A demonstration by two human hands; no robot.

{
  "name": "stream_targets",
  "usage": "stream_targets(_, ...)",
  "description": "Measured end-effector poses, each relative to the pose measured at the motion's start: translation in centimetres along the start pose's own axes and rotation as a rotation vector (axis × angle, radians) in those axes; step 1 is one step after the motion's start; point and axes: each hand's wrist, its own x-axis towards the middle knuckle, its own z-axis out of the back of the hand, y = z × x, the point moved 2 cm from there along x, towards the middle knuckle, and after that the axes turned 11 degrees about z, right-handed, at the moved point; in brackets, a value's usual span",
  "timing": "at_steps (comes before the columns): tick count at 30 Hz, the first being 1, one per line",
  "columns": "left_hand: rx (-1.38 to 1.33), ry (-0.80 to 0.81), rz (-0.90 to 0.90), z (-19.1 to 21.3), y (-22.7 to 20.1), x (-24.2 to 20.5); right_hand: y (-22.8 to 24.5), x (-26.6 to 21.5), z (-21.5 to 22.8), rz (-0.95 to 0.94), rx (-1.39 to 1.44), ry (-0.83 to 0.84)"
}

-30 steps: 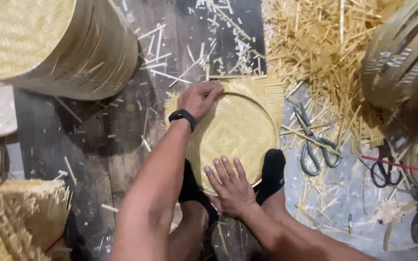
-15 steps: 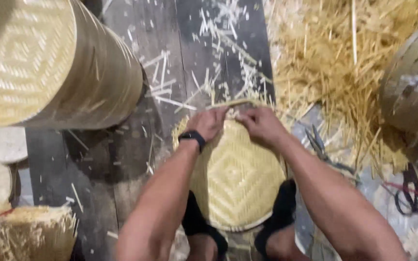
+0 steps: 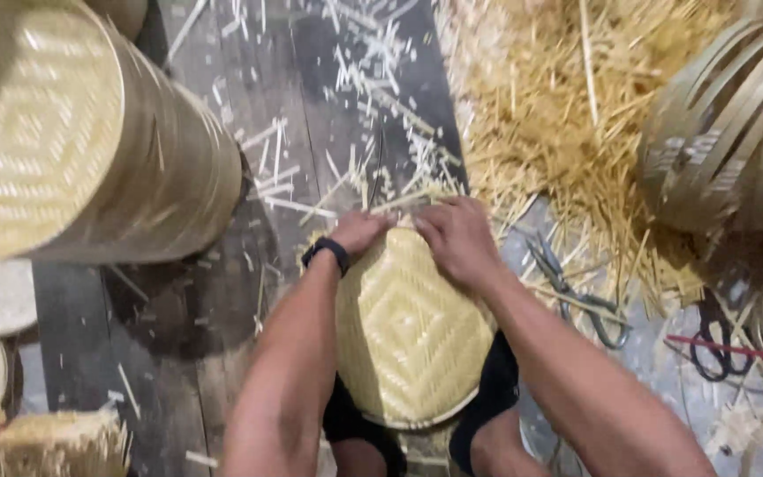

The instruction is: Trimming woven bamboo sheets and assembling them into circular hoops to manufacture trays or lids.

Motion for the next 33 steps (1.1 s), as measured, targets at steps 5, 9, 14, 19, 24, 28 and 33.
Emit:
stream_targets(5, -0.236, 0.105, 0.034, -0.8, 0.7, 0.4, -1.9, -4.7, -1.5, -0.108, -0.178, -0.081)
stream_targets(9, -0.113, 0.099, -0.036, -0.1, -0.3, 0.9, -3.8, -4.0, -2.2, -0.590, 0.151, 0.004)
stream_targets(14, -0.134, 0.079, -0.051, -0.3, 1.4, -1.3, -7.2, -4.7, -4.6, -0.631, 0.311, 0.053)
stream_targets(19, 0.151, -0.738, -0.356, 1.3, 2.9, -9.7, -9.1, -4.4, -5.4, -0.503, 0.363, 0.055)
stream_targets(24, -0.038, -0.404, -0.034, 2.5, 7.4, -6.6, -7.3, -3.7, -4.1, -0.629, 0.463, 0.049)
stream_targets(28, -0.164, -0.268, 0.094, 2.1, 7.4, -8.1, -5.8, -5.6, -4.2, -0.538, 0.294, 0.026)
stream_targets(33, -0.678, -0.588, 0.031, 1.1, 12.2, -7.6, -4.6, -7.4, 3.6, -0.135, -0.126, -0.191)
